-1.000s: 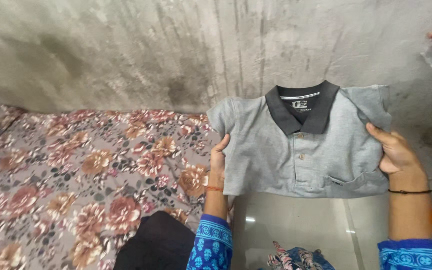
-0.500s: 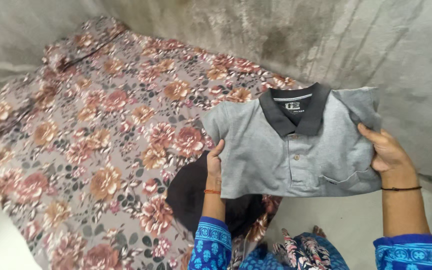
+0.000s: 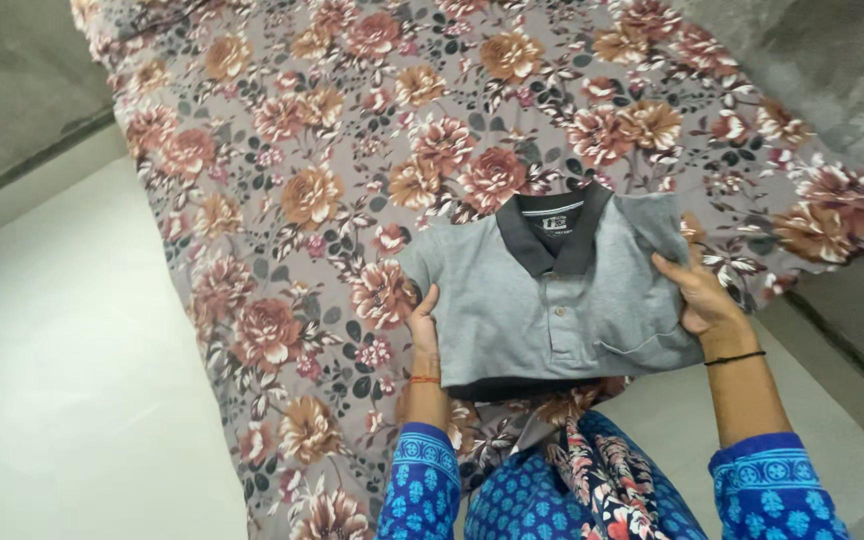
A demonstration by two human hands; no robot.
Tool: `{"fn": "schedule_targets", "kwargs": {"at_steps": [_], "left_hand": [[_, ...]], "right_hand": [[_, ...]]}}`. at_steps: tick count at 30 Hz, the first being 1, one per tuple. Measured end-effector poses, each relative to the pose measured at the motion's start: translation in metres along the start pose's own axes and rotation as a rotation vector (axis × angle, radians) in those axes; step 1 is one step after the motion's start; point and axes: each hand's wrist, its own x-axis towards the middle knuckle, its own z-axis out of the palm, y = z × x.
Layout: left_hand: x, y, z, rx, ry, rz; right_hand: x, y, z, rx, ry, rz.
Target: The person picks up folded shirts from a shelf one at a time, places them on a floral-patterned surface, and smooths them with both hands. The shirts include a dark blue, black, gray, navy with yellow text, light pink, orange, dark blue, green, and green checkered shirt.
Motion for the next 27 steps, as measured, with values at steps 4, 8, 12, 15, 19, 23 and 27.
{"fn": "schedule_targets", "kwargs": {"at_steps": [4, 8, 12, 15, 19, 23, 27], "left_hand": [[-0.01, 0.015, -0.031, -0.051, 0.047, -0.027], [-0.009, 0.018, -0.082, -0.232, 0.109, -0.276], [-0.023, -0.029, -0.143, 0.107, 0.257, -0.331], [-0.041, -0.066, -0.18, 0.227, 0.368, -0.407], [-0.064, -0.089, -0.198, 0.28, 0.24, -0.268], [-0.055, -0.075, -0.186, 0.35, 0.221, -0.347], [-0.041, -0.051, -0.172, 0.43, 0.264, -0.447]], "right_hand": [[0.025, 0.018, 0.02, 0.006, -0.072, 0.01], [0.063, 0.054, 0.017, -0.02, -0.016, -0.03], [0.095, 0.117, -0.009, -0.159, -0.051, 0.125], [0.098, 0.168, -0.03, -0.327, 0.028, 0.351], [0.08, 0.215, -0.053, -0.565, 0.06, 0.235], [0.086, 0.214, -0.053, -0.565, 0.029, 0.097], [0.084, 0.191, -0.043, -0.938, 0.118, 0.042]]}}
